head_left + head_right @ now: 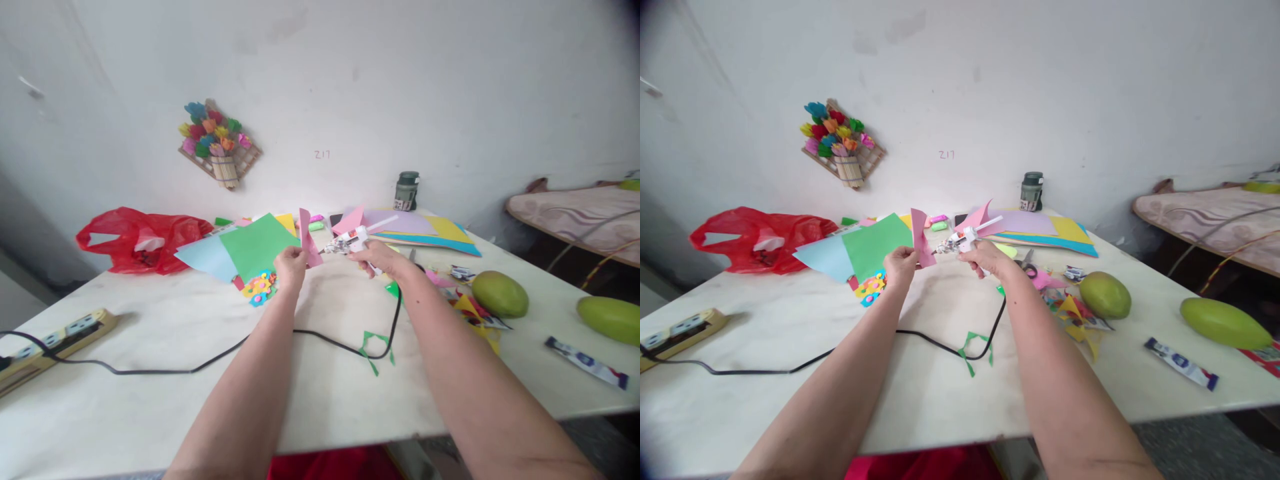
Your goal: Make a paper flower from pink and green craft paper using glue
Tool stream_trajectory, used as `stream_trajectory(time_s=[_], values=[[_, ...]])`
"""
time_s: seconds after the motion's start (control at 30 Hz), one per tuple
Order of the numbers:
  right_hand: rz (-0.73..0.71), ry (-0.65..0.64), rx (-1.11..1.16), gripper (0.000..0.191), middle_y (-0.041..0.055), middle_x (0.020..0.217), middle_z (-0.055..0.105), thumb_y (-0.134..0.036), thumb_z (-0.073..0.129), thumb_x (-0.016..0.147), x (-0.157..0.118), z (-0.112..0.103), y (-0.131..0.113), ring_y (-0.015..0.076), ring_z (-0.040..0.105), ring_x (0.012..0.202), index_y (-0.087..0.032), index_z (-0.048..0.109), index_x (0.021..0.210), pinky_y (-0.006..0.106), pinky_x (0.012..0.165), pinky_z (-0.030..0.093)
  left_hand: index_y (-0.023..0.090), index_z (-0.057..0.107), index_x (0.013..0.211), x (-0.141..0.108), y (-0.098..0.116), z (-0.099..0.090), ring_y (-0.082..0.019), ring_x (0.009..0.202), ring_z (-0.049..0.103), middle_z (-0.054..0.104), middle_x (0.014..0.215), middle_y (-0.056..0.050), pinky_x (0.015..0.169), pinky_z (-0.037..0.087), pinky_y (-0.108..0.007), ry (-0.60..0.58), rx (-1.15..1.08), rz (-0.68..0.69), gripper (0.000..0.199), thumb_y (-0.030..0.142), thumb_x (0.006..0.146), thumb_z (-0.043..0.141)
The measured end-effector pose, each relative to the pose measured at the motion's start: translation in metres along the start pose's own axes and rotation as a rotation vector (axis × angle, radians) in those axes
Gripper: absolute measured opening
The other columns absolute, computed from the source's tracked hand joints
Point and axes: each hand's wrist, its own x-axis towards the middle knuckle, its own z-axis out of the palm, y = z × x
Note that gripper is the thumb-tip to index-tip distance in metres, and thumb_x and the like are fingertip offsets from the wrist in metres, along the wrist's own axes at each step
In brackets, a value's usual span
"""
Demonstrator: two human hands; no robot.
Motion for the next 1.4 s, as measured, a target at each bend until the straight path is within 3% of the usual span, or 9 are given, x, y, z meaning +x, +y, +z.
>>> stream_trajectory(time_s=[0.27,0.6,0.73,1.03,1.4], values=[[-0.018,0.032,0.034,0.028,-0.0054,0.043,0.046,-0.035,0.065,0.067,0.003,0.002,0.003,0.0054,0.040,0.030,-0.016,0.046,0.058,0.021,0.039,0.037,0.016,0.057,0.055,-0.003,0.003,0.001,-0.014,0.045,0.057,0.055,0.050,0.001,0.046,0.049,-0.025,-0.056,0.007,0.001,0.008,0.024,0.056,0.057],[0.027,-0.103,0.055,0.029,-0.0042,0.045,0.049,-0.037,0.066,0.064,-0.003,-0.001,0.000,0.0059,0.040,0.031,-0.016,0.047,0.058,0.021,0.034,0.036,0.016,0.055,0.055,0.001,0.004,-0.001,-0.014,0.044,0.056,0.053,0.047,0.002,0.047,0.050,-0.027,0.007,-0.056,-0.040,0.007,0.023,0.055,0.056],[0.016,-0.108,0.128,0.028,-0.0034,0.045,0.049,-0.037,0.066,0.065,-0.002,-0.001,0.000,0.0065,0.041,0.032,-0.015,0.048,0.059,0.020,0.033,0.037,0.016,0.054,0.055,-0.001,0.004,-0.001,-0.014,0.044,0.056,0.052,0.046,0.002,0.047,0.050,-0.028,-0.020,-0.044,-0.042,0.008,0.024,0.055,0.057],[0.067,-0.074,0.190,0.027,-0.0035,0.044,0.050,-0.035,0.068,0.063,-0.003,0.002,0.000,0.0065,0.042,0.033,-0.015,0.050,0.065,0.019,0.030,0.036,0.016,0.050,0.058,-0.005,0.008,0.002,-0.012,0.045,0.054,0.051,0.047,0.004,0.050,0.051,-0.028,-0.064,-0.228,-0.069,0.015,0.026,0.056,0.060],[0.084,-0.167,0.180,0.028,-0.0029,0.044,0.051,-0.036,0.068,0.063,0.000,-0.004,0.007,0.0066,0.041,0.029,-0.014,0.050,0.064,0.021,0.030,0.039,0.016,0.046,0.062,-0.005,0.012,-0.001,-0.013,0.046,0.057,0.053,0.048,0.004,0.054,0.052,-0.032,-0.026,-0.301,-0.115,0.018,0.027,0.058,0.060]])
